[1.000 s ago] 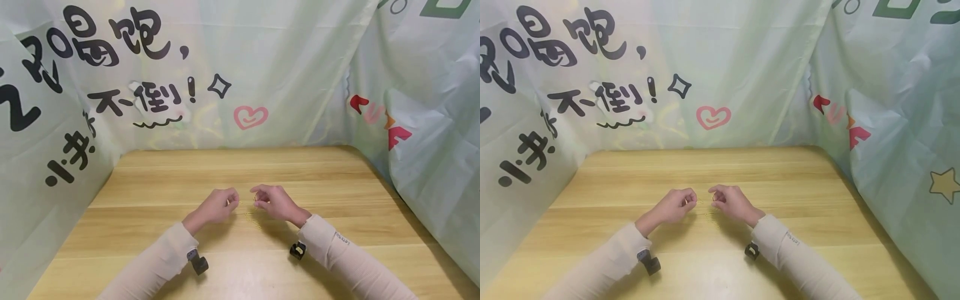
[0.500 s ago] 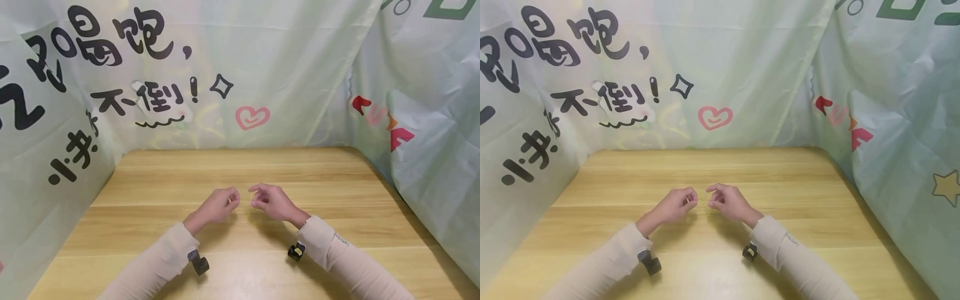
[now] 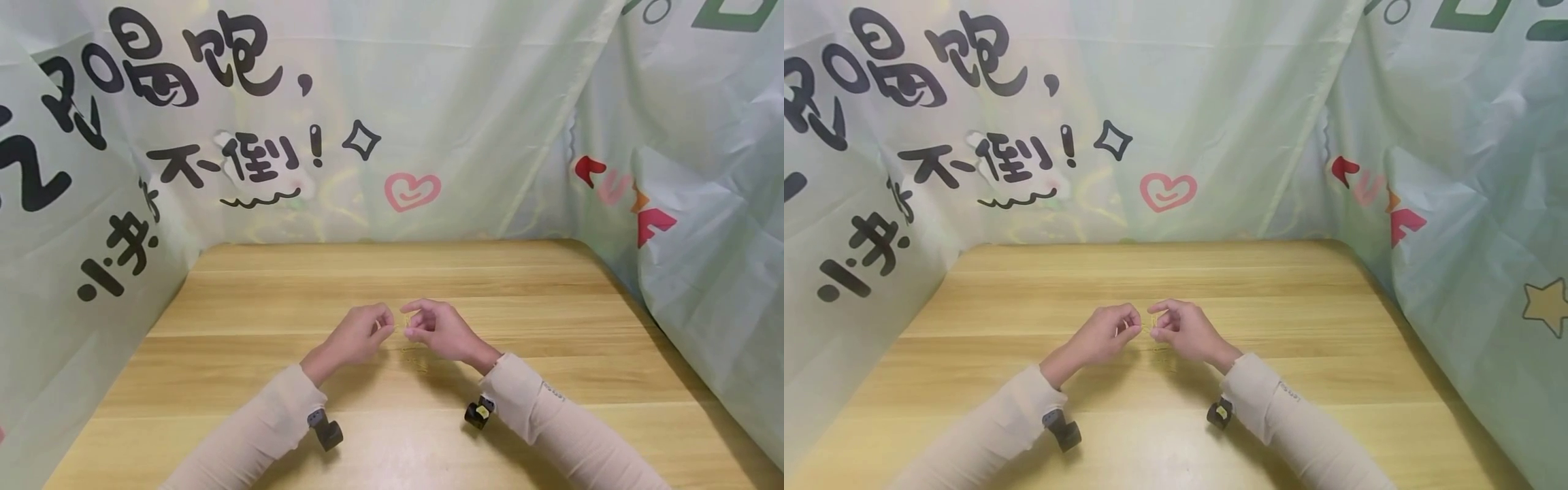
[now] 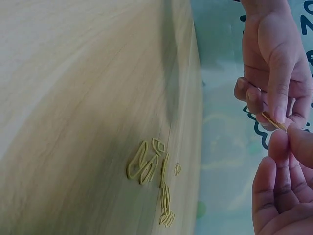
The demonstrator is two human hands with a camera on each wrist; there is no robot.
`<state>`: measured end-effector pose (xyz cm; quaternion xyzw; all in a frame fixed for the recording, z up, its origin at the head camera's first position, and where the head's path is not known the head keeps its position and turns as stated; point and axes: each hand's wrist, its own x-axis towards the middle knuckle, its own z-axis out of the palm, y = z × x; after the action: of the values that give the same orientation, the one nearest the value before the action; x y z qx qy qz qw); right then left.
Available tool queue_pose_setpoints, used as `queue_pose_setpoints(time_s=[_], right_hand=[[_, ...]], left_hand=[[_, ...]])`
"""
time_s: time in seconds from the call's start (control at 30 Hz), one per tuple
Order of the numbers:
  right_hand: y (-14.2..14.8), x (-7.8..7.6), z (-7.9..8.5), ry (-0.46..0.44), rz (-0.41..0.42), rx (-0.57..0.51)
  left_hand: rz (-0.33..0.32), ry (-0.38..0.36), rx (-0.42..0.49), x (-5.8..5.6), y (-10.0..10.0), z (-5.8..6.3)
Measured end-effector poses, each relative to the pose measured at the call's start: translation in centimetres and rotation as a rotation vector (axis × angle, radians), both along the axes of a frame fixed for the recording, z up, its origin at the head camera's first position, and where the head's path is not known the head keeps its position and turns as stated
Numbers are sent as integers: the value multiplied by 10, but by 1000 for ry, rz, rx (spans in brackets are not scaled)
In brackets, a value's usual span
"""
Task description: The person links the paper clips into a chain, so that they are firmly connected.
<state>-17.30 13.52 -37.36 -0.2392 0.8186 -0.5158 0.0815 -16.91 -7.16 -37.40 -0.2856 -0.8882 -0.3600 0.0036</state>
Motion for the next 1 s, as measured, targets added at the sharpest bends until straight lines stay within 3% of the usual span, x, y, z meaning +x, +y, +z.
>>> queue_pose_setpoints(time_s=[1.0], right_hand=[[-6,3,3,-38,23,-7]], left_hand=[[19,24,16,3,1,3]])
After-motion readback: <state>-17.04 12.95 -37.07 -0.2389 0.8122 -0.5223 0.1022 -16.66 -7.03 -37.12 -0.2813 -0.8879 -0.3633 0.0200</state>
